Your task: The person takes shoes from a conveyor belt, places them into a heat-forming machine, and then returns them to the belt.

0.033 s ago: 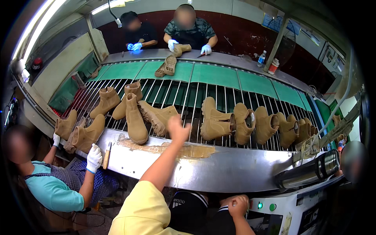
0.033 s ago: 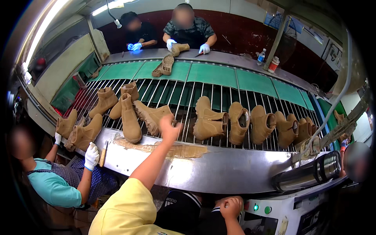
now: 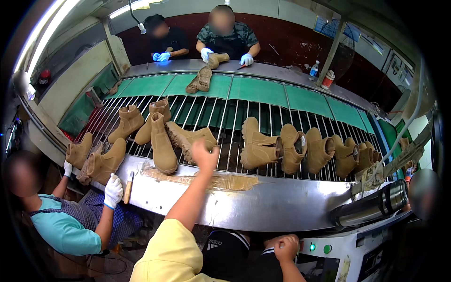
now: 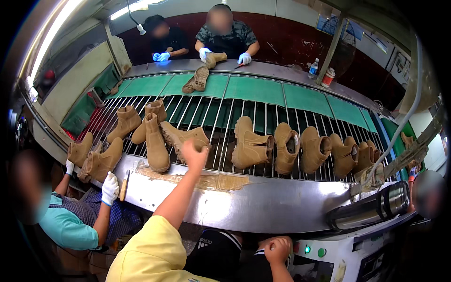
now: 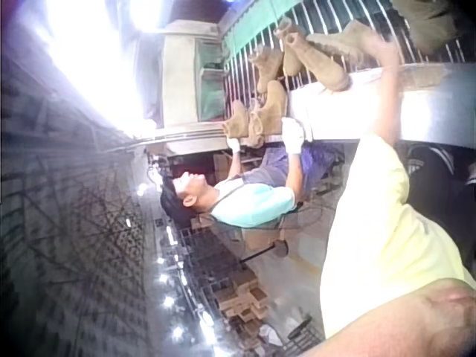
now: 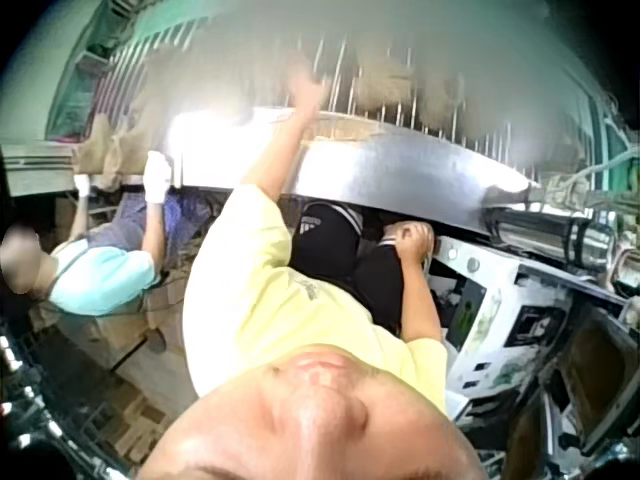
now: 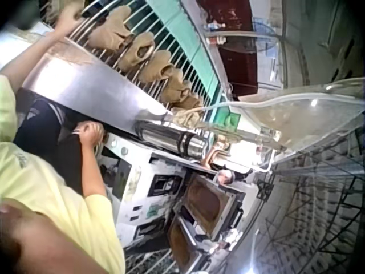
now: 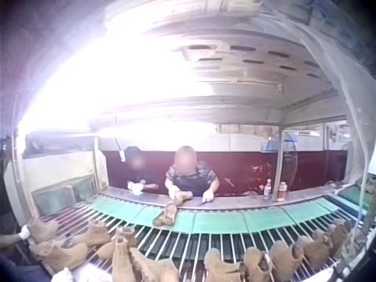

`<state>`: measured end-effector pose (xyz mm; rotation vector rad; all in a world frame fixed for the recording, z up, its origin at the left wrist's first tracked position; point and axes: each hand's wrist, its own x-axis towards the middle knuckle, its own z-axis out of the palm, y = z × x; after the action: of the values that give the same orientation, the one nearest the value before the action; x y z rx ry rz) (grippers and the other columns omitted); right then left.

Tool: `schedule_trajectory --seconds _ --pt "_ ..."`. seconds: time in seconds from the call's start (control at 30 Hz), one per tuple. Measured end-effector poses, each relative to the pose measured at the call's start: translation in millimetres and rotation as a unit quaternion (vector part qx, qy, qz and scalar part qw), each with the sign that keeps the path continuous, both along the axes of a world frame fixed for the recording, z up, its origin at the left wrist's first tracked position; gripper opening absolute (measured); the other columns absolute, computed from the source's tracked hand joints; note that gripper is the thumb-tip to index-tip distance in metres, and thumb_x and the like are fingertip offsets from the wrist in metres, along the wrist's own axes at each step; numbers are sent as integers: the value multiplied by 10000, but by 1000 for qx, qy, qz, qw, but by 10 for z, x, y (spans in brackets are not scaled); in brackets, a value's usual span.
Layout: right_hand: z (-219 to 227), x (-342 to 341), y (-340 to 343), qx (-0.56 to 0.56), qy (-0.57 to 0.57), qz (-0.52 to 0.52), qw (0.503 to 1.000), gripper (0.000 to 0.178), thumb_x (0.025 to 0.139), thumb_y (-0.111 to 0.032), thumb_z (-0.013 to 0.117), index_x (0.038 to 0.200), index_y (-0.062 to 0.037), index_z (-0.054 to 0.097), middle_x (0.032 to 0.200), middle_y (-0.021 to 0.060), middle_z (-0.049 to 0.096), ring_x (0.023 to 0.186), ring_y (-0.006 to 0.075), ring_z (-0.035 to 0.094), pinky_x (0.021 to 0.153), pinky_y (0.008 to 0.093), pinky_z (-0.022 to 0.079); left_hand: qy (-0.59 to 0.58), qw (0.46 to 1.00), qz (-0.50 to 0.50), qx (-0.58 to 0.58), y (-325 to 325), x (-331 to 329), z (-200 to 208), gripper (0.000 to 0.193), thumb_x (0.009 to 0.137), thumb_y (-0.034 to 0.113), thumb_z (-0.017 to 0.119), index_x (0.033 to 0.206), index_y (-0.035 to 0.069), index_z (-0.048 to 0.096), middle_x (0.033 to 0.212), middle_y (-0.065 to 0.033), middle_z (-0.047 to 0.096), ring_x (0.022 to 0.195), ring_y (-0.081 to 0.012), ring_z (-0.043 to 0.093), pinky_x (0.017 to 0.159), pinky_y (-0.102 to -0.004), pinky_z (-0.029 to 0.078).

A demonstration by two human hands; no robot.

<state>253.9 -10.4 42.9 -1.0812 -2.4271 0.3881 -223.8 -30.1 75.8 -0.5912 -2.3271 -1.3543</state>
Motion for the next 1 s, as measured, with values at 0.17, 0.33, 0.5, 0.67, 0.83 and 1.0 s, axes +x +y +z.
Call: schedule_trajectory --seconds 0.17,0.33,0.5,0.67,0.83,1.0 --pt "10 3 62 9 13 8 1000 98 610 -137 626 573 -112 539 699 64 592 775 287 564 743 403 426 -83 993 69 36 -322 -549 -116 703 691 202 720 1281 -22 411 1302 -222 418 1235 -388 365 1054 -456 293" --pt "-160 95 108 6 36 -3 999 112 594 -159 635 545 -121 542 674 71 588 767 292 564 740 411 425 -207 969 129 26 -375 -830 -331 823 647 279 768 1310 -40 400 1308 -264 444 1224 -397 415 1050 -425 327" --pt "53 125 71 35 55 0 998 126 601 -121 634 549 -96 522 652 88 583 709 303 570 700 404 448 -410 896 55 162 -284 -775 -346 963 699 263 756 1410 -64 194 1407 -270 347 1256 -359 421 1045 -372 336" --pt "-68 113 101 14 87 6 996 125 609 -126 628 539 -92 530 636 100 581 700 313 571 697 408 455 -472 859 -21 198 -596 -1002 -127 830 747 245 733 1381 -53 287 1361 -248 414 1223 -339 459 1003 -435 385" --pt "-126 40 114 34 51 -35 998 128 592 -150 644 502 -122 557 603 85 578 693 298 565 774 399 448 -633 651 -270 319 -1012 -333 662 642 889 393 561 1378 36 348 1351 -185 452 1201 -354 478 974 -547 393" --pt "-17 -24 -24 -255 178 -82 947 54 745 -94 654 769 -56 685 769 83 668 818 191 630 710 308 488 -662 469 -390 436 -1613 963 736 599 914 486 428 1392 130 361 1354 -171 451 1177 -397 482 925 -614 404"
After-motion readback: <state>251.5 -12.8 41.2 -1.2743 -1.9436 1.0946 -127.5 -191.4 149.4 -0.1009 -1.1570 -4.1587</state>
